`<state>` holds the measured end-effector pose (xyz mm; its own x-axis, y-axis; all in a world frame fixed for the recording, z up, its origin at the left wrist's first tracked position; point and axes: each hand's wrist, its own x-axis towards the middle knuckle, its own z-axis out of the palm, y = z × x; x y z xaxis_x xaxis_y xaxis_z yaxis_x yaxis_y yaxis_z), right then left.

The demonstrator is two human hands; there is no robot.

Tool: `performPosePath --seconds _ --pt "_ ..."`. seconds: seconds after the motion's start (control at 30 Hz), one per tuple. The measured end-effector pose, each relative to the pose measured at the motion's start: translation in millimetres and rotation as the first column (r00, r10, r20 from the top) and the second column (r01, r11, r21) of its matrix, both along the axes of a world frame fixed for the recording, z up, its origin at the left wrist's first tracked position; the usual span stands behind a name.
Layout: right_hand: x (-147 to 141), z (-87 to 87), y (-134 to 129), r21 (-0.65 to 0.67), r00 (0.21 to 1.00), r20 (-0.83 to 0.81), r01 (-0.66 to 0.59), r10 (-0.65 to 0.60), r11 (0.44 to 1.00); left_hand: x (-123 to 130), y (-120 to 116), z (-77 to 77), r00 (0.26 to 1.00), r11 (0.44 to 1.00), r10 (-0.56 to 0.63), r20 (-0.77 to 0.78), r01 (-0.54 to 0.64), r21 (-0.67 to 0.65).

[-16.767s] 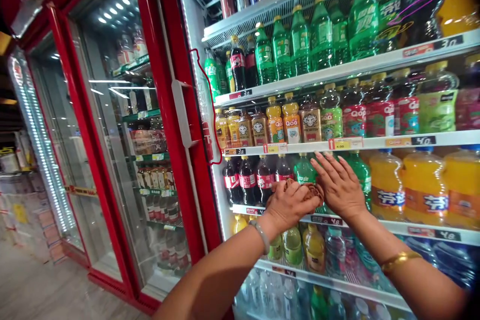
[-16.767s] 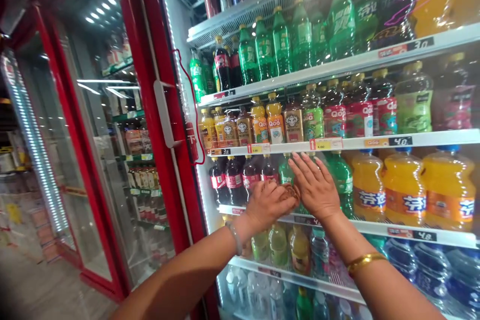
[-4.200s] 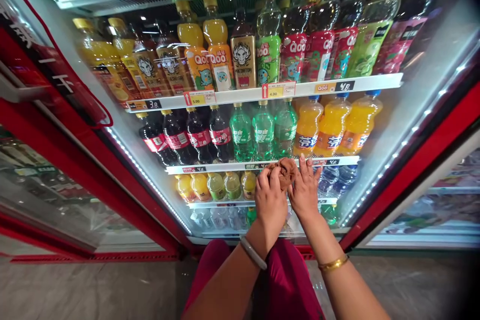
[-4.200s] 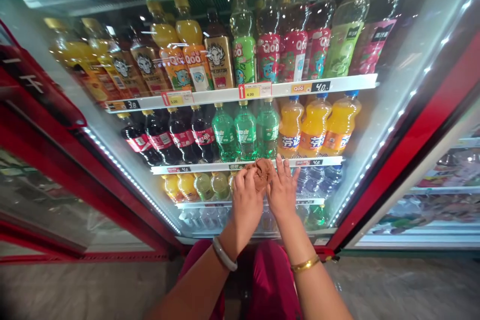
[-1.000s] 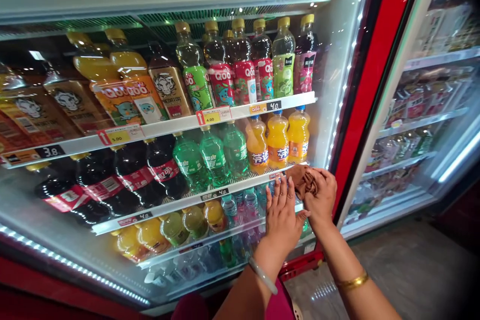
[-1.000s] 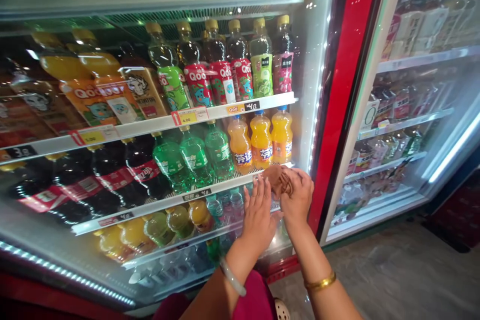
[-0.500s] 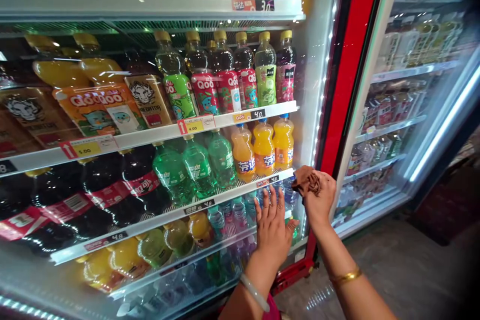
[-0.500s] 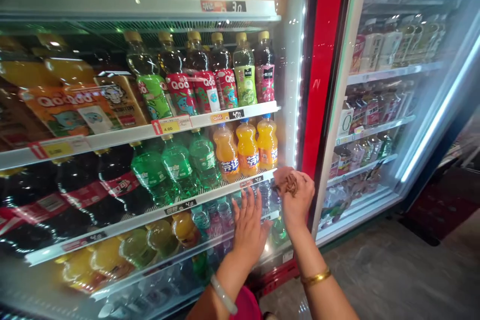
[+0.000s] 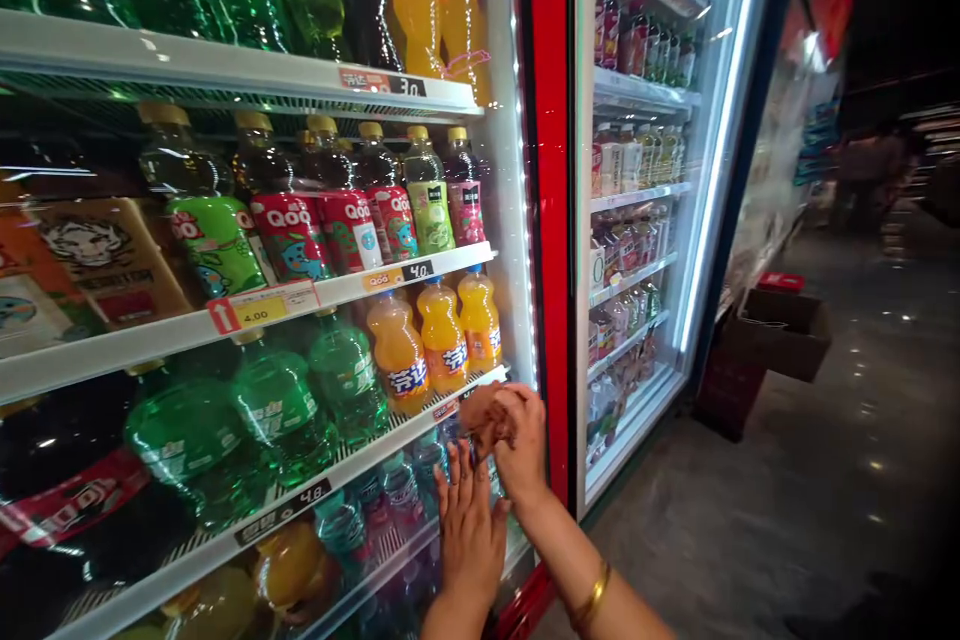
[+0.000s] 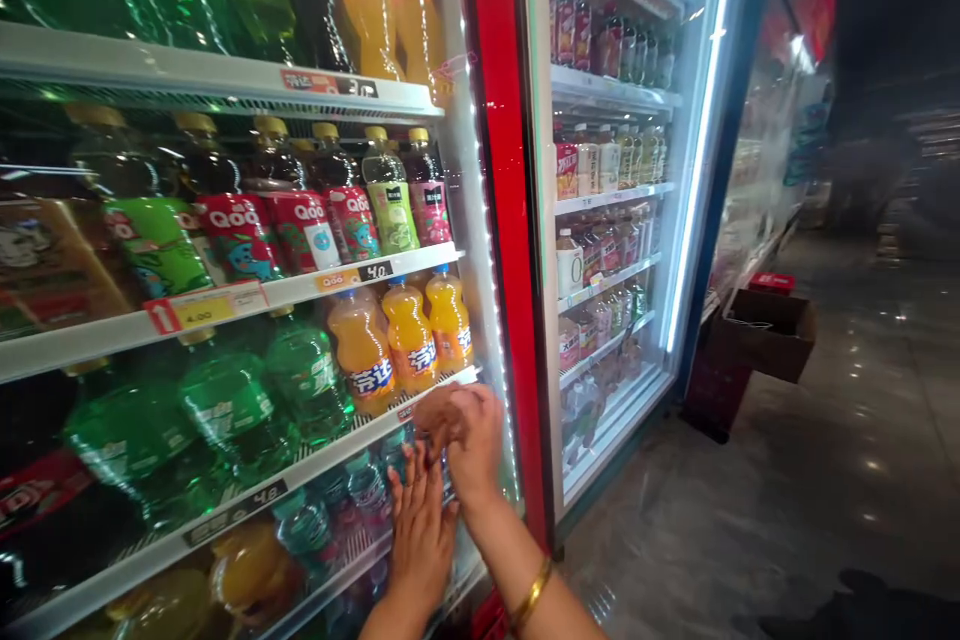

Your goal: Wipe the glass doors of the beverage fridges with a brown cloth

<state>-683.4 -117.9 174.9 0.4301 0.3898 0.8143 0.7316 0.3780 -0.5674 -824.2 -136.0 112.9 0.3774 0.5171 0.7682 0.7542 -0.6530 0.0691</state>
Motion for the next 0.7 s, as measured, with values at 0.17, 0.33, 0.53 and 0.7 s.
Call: performPosePath --seconds 0.17,0.33,0.53,0.7 --pt "-0.6 -17.1 -19.2 -0.012 0.989 0.125 -0.074 0.075 0.997 -20.4 4.8 -10.3 1.000 0.999 0.025 0.003 -0.026 0.019" --pt "1.4 -21.7 -12.9 -0.015 1.000 0.006 0.013 -0.013 1.000 -21.0 -4.5 -1.7 0.996 0.997 0.072 -0.051 -0.070 0.039" --pt "-27.3 -49.6 -22.6 -0.073 0.974 0.036 -0.222 0.225 0.972 -31.1 -15.3 -8.7 0.972 0.984 0.176 -0.158 -0.177 0.008" --pt "-12.6 -59.2 -26.1 -0.080 0.988 -0.068 -0.145 0.140 0.986 -41.3 -26.3 -4.2 0.954 0.972 0.187 -0.233 -0.214 -0.094"
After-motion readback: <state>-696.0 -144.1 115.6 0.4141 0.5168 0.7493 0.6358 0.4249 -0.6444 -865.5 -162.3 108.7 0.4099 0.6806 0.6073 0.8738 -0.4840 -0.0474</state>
